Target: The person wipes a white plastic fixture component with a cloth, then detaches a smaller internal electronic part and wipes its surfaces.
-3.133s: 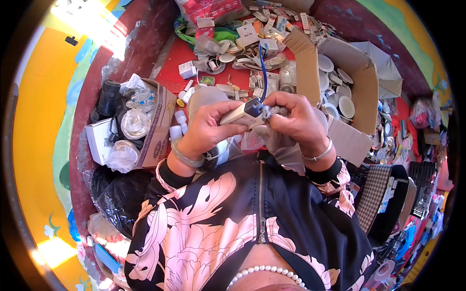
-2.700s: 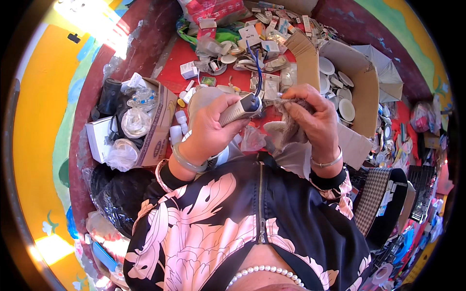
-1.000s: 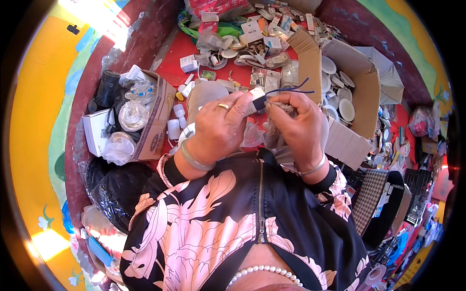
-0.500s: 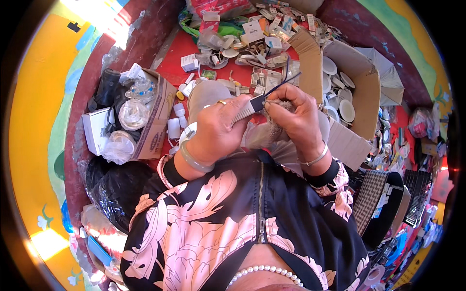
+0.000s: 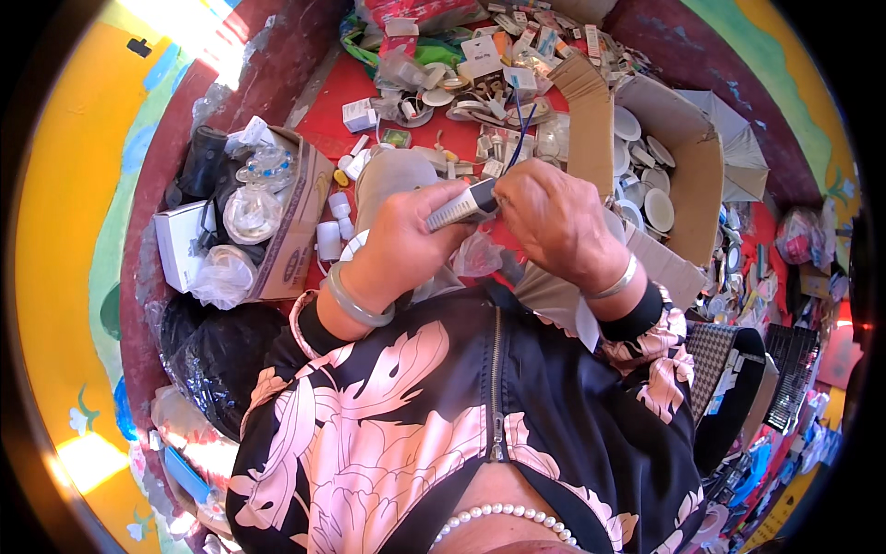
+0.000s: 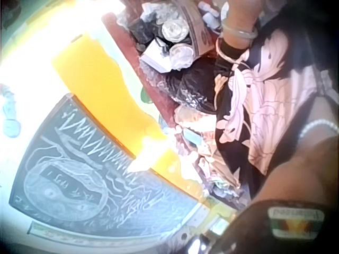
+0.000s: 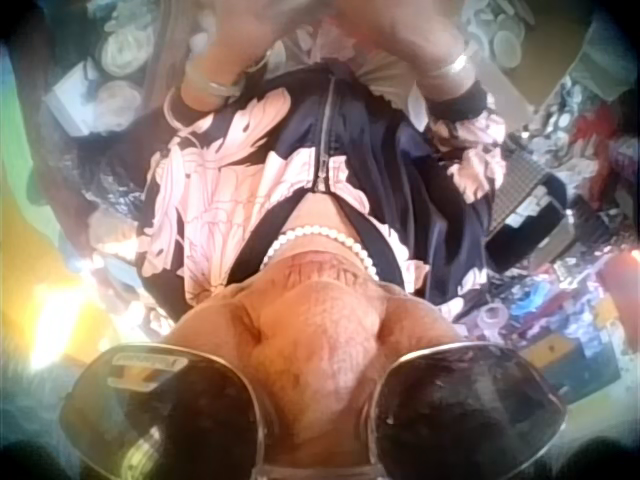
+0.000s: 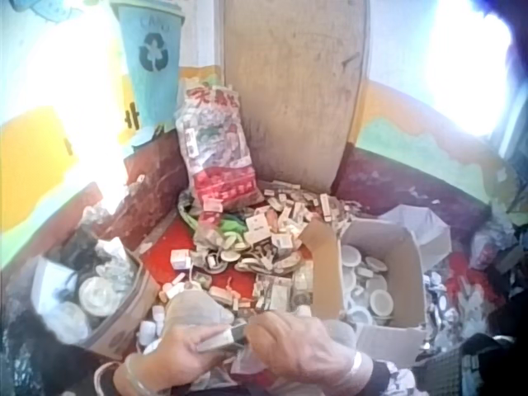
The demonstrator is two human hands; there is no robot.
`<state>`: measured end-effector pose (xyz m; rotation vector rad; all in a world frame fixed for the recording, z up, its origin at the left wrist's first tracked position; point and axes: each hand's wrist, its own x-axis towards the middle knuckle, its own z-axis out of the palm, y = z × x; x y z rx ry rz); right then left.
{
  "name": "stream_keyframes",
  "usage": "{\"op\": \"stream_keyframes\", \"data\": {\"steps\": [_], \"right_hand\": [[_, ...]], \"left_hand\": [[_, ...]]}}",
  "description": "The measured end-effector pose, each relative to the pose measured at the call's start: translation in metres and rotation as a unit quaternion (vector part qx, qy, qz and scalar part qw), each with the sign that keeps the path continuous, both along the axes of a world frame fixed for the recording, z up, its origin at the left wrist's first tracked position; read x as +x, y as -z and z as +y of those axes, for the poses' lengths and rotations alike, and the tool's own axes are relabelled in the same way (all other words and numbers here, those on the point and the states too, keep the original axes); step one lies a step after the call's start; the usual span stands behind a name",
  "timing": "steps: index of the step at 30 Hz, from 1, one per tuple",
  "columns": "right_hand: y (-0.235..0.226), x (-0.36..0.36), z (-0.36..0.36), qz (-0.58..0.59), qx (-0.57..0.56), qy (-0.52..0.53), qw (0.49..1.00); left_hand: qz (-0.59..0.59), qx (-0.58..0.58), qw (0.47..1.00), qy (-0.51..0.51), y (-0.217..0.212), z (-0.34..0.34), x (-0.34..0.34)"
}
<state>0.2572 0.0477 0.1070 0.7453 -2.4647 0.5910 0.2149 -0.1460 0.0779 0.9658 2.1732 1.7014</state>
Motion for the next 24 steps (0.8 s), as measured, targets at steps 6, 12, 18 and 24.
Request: {"op": "stream_keyframes", "data": {"steps": [6,12,18,24], "right_hand": [[0.014,0.01,-0.023,-0.215,-0.363,0.132,0.897],[0.005,0.011,-0.014,-0.441,-0.695,-0.033,0.567],[0.002,0.016,0.002,-0.351,-0.727,-0.077,0.585],[0.0,0.017,-0.004,-0.306,-0.613,0.039,0.727]], "left_hand": [[0.322,-0.084,0.936,-0.119,0.007,0.002,0.004],[0.305,-0.025,0.945,-0.114,0.005,0.0,0.0],[-0.257,0.252,0.933,-0.008,0.008,-0.009,-0.006],[-0.347,0.292,0.891,0.022,0.004,-0.012,-0.008]]}}
